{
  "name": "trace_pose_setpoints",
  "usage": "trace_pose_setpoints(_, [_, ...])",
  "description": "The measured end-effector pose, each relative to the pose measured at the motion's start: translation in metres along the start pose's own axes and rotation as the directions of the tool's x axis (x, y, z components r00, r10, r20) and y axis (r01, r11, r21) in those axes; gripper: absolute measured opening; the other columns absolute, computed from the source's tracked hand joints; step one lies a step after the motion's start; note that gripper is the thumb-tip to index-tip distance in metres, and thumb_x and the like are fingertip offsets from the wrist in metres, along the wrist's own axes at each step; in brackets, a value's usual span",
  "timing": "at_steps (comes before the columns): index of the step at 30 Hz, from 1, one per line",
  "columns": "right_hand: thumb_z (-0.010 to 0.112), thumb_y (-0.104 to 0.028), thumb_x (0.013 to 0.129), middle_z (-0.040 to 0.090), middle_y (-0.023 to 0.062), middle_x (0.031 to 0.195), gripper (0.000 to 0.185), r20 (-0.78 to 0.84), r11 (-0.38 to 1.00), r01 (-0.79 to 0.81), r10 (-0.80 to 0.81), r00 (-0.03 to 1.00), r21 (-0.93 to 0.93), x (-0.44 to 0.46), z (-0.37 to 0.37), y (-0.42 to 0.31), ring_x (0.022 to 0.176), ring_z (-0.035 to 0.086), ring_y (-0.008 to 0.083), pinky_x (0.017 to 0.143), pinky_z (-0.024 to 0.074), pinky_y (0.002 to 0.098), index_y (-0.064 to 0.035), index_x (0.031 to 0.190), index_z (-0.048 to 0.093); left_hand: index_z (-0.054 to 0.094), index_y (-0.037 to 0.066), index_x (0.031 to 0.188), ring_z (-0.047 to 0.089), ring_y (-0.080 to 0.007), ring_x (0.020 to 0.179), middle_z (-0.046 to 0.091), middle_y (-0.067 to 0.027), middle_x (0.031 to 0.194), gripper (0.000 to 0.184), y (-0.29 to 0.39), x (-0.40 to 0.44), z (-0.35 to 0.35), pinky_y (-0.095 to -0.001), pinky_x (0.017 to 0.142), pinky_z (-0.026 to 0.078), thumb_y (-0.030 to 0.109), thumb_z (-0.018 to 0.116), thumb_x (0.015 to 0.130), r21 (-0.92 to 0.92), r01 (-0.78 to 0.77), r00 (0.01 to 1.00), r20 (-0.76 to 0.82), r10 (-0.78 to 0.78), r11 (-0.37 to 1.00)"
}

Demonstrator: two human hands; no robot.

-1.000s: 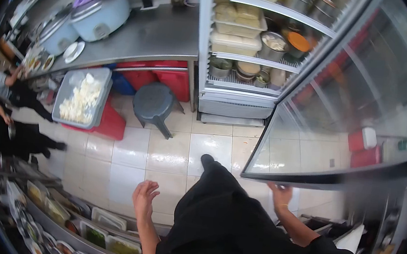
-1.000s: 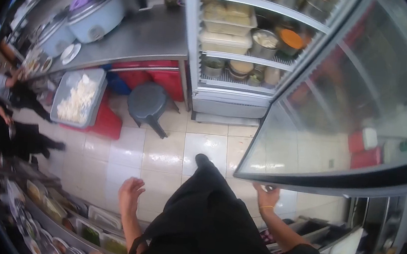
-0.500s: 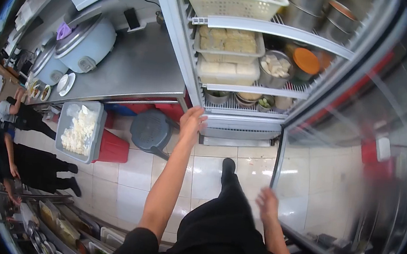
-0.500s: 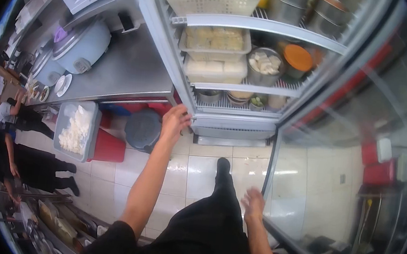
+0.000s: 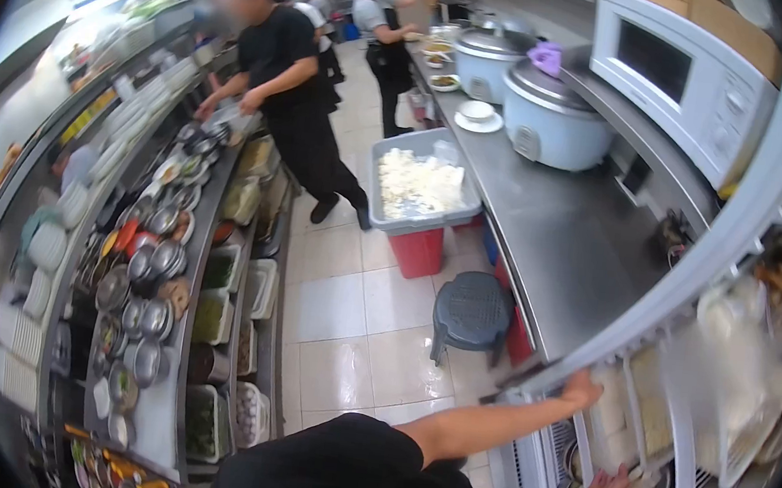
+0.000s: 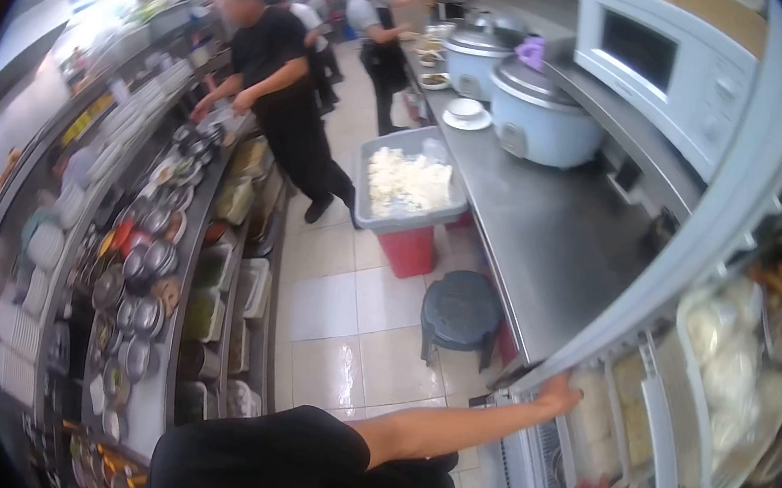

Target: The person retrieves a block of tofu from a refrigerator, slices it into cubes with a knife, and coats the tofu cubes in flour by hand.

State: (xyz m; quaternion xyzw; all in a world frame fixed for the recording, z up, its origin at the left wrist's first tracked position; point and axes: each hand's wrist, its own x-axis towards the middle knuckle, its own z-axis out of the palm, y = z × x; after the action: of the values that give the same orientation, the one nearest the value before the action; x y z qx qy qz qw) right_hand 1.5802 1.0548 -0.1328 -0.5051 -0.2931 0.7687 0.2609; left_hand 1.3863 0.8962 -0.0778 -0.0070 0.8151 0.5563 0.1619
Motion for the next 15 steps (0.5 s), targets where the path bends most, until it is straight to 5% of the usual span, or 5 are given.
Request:
trace_pose_setpoints(5, [0.060, -0.031, 0.080, 0.052, 0.0071, 0.100, 0.047, -0.299, 0.967, -0.163, 0.217, 0.929, 0.195, -0.026, 0.036, -0.014, 0.089, 0.049, 0.0178, 0.072, 0.0446, 0.0299, -0.0037, 0.115, 0.047, 0.039, -0.001, 0.126, 0.037, -0.0389, 0.121, 0.042, -0.0271, 0.126, 0.066, 0.002, -0.004, 0.011, -0.0378, 0.103, 0.030, 0.017, 0.061, 0.067, -0.097, 0.053, 0.994, -0.092, -0.062, 0.994])
trace_pose_setpoints(8, [0.074, -0.035, 0.072, 0.050, 0.0075, 0.070, 0.047, 0.005, 0.971, -0.155, 0.157, 0.988, 0.183, 0.062, -0.018, -0.010, 0.061, 0.054, 0.0157, 0.058, 0.0496, 0.0223, 0.0021, 0.080, 0.046, 0.041, -0.005, 0.121, 0.049, -0.0384, 0.109, 0.048, -0.0272, 0.117, 0.058, 0.004, -0.003, 0.009, -0.0383, 0.093, 0.041, 0.014, 0.059, 0.069, -0.099, 0.116, 0.985, -0.113, -0.127, 0.988])
trace_pose_setpoints(10, [0.071, -0.037, 0.075, 0.046, 0.0037, 0.056, 0.044, -0.018, 0.979, -0.137, 0.142, 0.990, 0.148, 0.079, -0.022, -0.006, 0.049, 0.050, 0.0142, 0.052, 0.0500, 0.0211, -0.0024, 0.071, 0.043, 0.041, -0.008, 0.115, 0.059, -0.0356, 0.092, 0.051, -0.0270, 0.110, 0.052, 0.018, -0.015, -0.005, -0.0366, 0.069, 0.054, 0.021, 0.057, 0.075, -0.492, 0.422, 0.903, 0.151, -0.402, 0.762])
trace_pose_setpoints(13, [0.070, -0.033, 0.076, 0.050, 0.0059, 0.063, 0.041, 0.060, 0.988, -0.010, 0.001, 0.998, 0.157, 0.077, -0.026, -0.017, 0.054, 0.052, 0.0136, 0.053, 0.0505, 0.0215, -0.0015, 0.073, 0.044, 0.051, -0.007, 0.101, 0.063, -0.0258, 0.064, 0.059, -0.0179, 0.081, 0.032, 0.020, -0.026, 0.004, -0.0340, 0.054, 0.054, 0.017, 0.057, 0.080, -0.638, 0.571, 0.819, 0.398, -0.414, 0.516])
trace_pose_setpoints(15, [0.066, -0.029, 0.080, 0.052, 0.0059, 0.069, 0.035, 0.095, 0.990, -0.019, 0.006, 0.995, 0.141, 0.068, -0.017, -0.036, 0.057, 0.053, 0.0131, 0.053, 0.0509, 0.0220, 0.0009, 0.083, 0.048, 0.052, -0.006, 0.097, 0.063, -0.0252, 0.065, 0.059, -0.0172, 0.078, 0.030, 0.026, -0.037, 0.019, -0.0346, 0.055, 0.054, 0.019, 0.056, 0.081, -0.663, 0.536, 0.844, 0.415, -0.340, 0.522])
